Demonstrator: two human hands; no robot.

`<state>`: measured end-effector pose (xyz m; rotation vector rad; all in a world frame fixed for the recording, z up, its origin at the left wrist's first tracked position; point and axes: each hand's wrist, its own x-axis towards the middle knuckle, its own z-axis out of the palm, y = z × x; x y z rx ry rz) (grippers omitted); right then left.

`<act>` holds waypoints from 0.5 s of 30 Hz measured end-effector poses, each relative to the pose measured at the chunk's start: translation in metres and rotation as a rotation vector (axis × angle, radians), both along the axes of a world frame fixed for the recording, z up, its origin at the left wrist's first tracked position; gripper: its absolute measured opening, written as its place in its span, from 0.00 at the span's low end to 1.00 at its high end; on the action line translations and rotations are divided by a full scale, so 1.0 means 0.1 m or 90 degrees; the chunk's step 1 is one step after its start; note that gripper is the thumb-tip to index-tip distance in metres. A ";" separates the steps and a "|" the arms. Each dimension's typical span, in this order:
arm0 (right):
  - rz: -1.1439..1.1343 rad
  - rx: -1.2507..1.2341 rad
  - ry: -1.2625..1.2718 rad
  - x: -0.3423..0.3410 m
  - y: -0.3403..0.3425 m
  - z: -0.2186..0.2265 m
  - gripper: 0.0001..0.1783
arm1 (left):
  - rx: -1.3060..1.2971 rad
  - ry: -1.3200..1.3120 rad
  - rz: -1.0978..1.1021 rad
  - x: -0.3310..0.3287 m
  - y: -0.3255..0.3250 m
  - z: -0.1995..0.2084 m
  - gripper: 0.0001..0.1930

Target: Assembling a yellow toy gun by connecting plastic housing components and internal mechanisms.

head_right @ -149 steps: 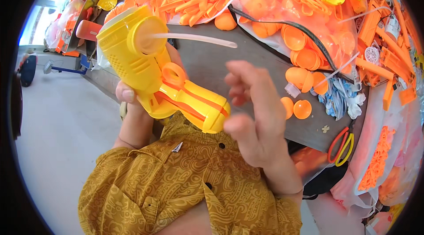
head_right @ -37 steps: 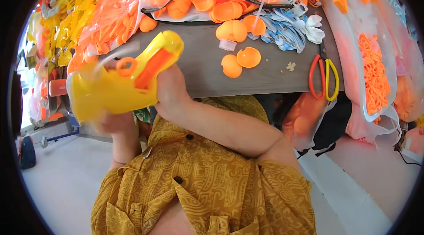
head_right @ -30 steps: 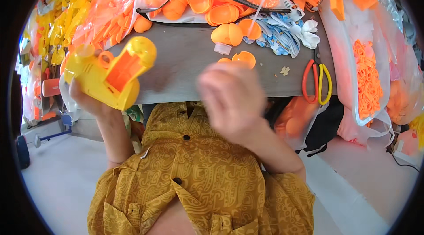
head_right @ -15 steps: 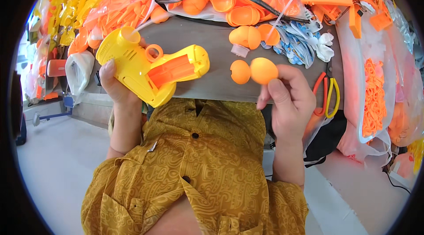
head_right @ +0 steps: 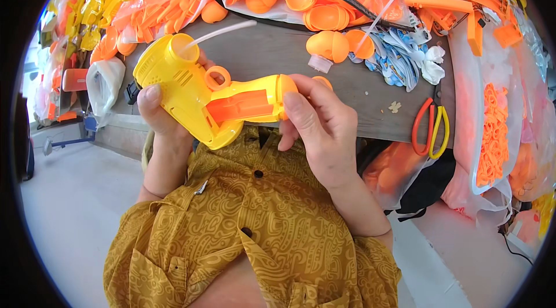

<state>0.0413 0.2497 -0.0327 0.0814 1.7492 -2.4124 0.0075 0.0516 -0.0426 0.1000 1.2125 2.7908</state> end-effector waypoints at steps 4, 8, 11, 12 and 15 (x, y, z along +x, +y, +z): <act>0.066 -0.003 0.035 -0.02 0.08 -0.01 0.20 | 0.018 0.005 0.011 0.03 0.01 0.03 0.31; 0.089 0.022 0.036 -0.03 0.11 -0.01 0.19 | -0.135 0.035 -0.016 0.05 -0.04 0.09 0.34; 0.099 -0.006 -0.015 -0.02 0.11 0.09 0.12 | -0.136 0.019 0.009 0.07 -0.05 0.09 0.35; 0.100 -0.007 -0.016 0.00 0.11 0.12 0.12 | -0.136 0.018 0.010 0.08 -0.07 0.08 0.35; 0.156 0.023 -0.044 0.04 0.12 0.22 0.12 | -0.089 -0.002 -0.029 0.10 -0.13 0.05 0.35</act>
